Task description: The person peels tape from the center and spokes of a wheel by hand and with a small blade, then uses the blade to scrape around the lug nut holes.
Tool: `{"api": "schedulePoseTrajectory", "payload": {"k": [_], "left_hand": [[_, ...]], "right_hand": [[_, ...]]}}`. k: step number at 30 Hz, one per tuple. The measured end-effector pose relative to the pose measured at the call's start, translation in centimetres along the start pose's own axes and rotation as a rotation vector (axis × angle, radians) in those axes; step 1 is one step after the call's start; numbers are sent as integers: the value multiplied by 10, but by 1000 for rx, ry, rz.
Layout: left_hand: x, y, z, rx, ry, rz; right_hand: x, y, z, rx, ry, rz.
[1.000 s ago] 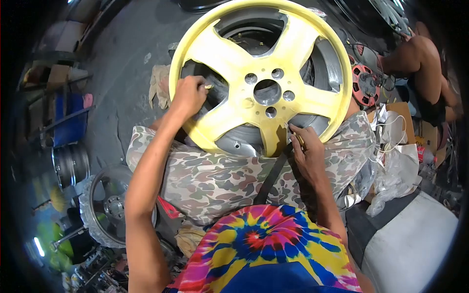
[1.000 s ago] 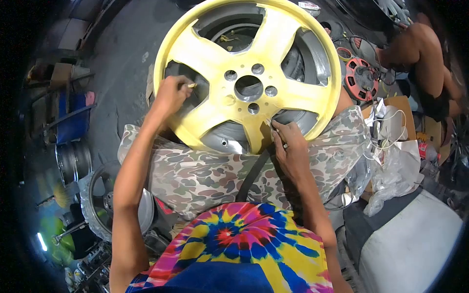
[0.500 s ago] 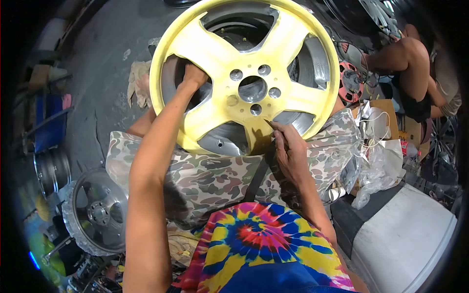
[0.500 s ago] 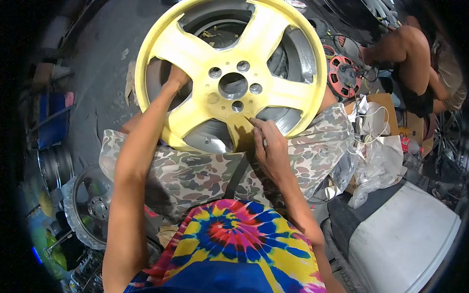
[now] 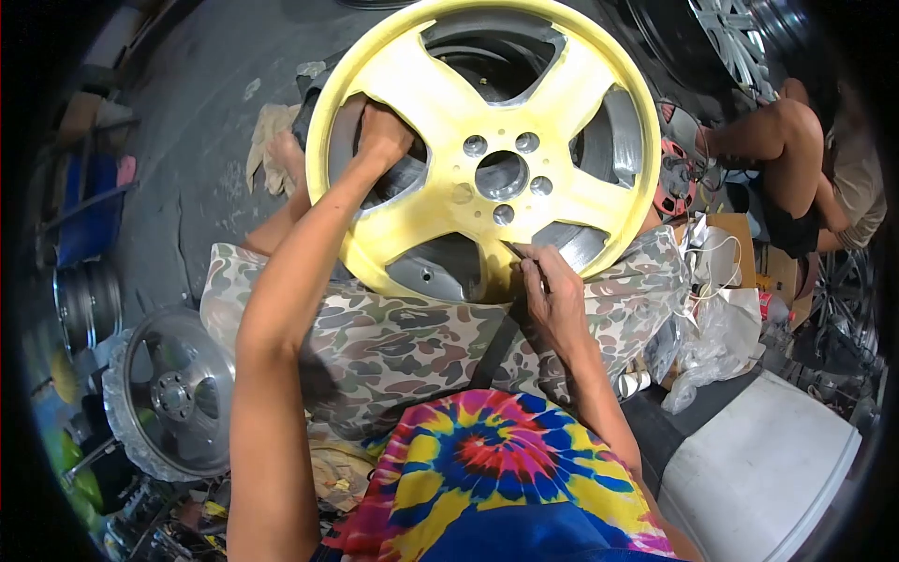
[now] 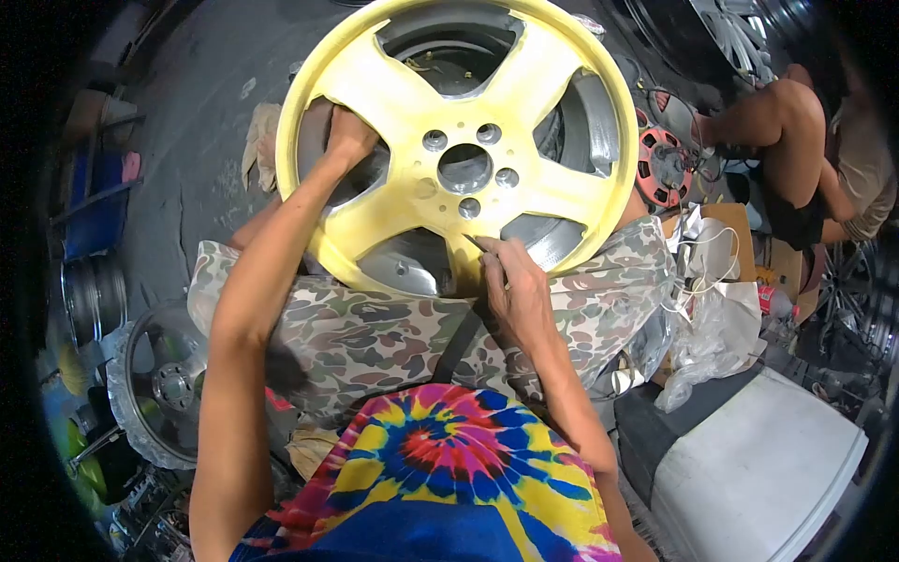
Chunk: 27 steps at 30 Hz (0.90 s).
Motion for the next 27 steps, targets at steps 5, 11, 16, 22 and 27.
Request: {"api": "schedulePoseTrajectory", "payload": {"k": [5,11,16,22,27], "left_hand": [[10,-3,2,-28,-61,102],[40,35,-40,595,260,625],[62,47,-70,616,284,688],[69,16,-69,219,100,457],[74,9,-71,76,120,368]], "right_hand": [[-1,-4,2,11,1,24],[-4,-10,5,12,-90,32],[-8,-13,1,-8,-141,-9],[-21,-12,0,44,-100,-64],[-28,-11,2,55,-117,-52]]}}
Point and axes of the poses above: each hand's wrist, its own x-axis away from the middle knuckle, its own y-axis out of the back of the hand, z = x × y, the point moved 3 cm from there along -x, towards the middle knuckle, and after that the axes turned 4 degrees about -y, right-handed, at the moved point
